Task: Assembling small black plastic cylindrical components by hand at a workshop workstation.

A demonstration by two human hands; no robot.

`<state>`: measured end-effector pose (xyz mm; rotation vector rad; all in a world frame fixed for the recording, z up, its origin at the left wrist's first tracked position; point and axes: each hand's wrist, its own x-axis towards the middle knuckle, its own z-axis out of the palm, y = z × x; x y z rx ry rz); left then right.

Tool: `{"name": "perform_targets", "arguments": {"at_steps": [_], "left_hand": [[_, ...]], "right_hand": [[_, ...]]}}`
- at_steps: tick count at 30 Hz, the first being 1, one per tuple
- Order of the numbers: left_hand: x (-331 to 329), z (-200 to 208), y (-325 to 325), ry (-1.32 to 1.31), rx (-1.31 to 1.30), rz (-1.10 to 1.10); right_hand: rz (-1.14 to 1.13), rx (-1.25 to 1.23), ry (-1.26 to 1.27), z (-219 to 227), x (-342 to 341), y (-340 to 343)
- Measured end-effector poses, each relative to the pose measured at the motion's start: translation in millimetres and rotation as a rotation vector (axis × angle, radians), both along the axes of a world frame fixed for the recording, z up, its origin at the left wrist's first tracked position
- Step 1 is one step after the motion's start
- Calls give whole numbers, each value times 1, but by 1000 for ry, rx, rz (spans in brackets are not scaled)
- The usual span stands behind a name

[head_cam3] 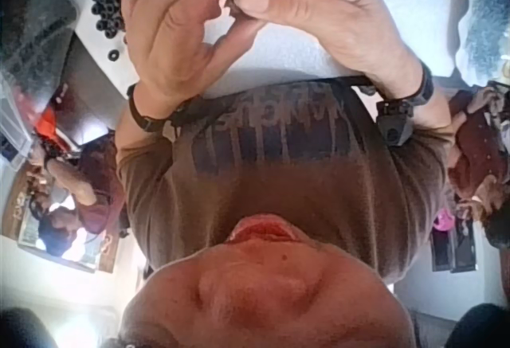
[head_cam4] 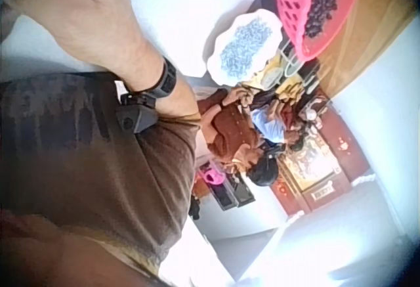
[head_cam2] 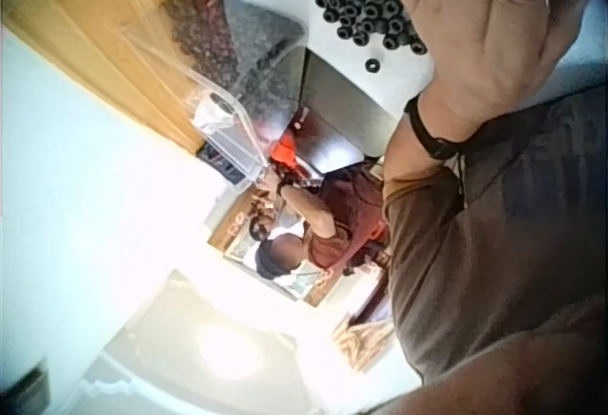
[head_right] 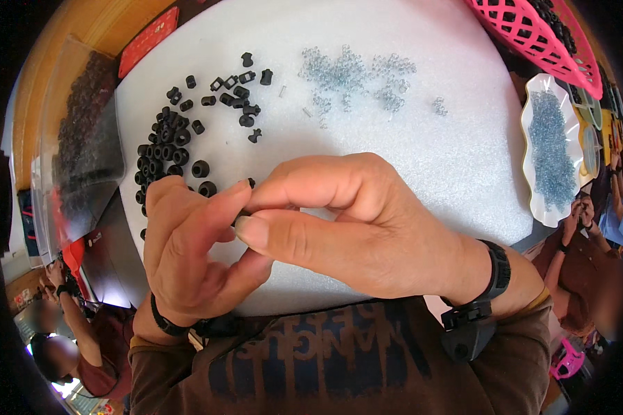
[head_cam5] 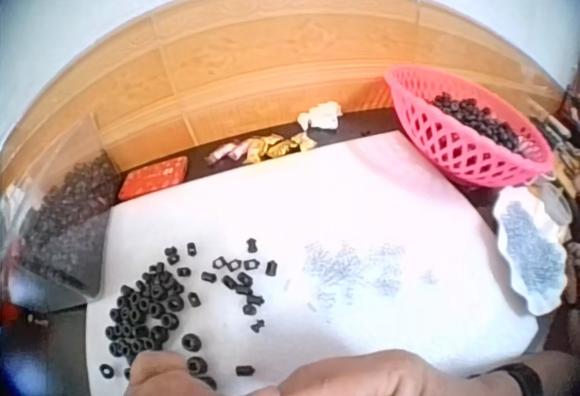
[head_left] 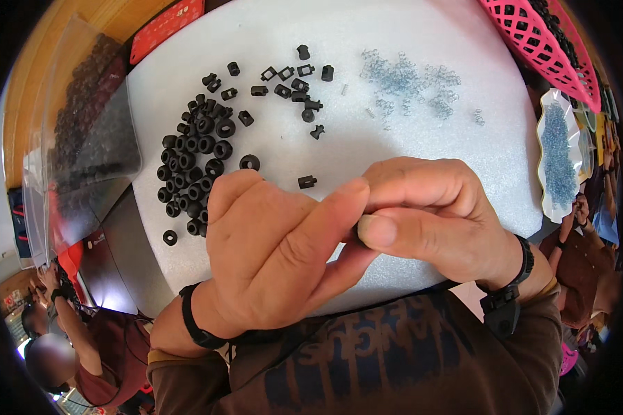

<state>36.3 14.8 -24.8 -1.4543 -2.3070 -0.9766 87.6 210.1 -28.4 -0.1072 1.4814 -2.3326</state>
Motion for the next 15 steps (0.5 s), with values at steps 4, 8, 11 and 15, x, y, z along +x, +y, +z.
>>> {"name": "perform_targets", "arguments": {"at_steps": [4, 8, 11, 15], "left_hand": [[-1, 0, 3, 102, 8, 82], [0, 8, 4, 144, -53, 143], [1, 8, 2, 220, -182, 115], [-1, 3, -1, 202, -176, 64]], "right_hand": [[-30, -1, 46, -3, 0, -3], [-16, 59, 101, -2, 1, -3], [-9, 98, 210, -6, 0, -5], [19, 147, 227, -4, -1, -5]]}}
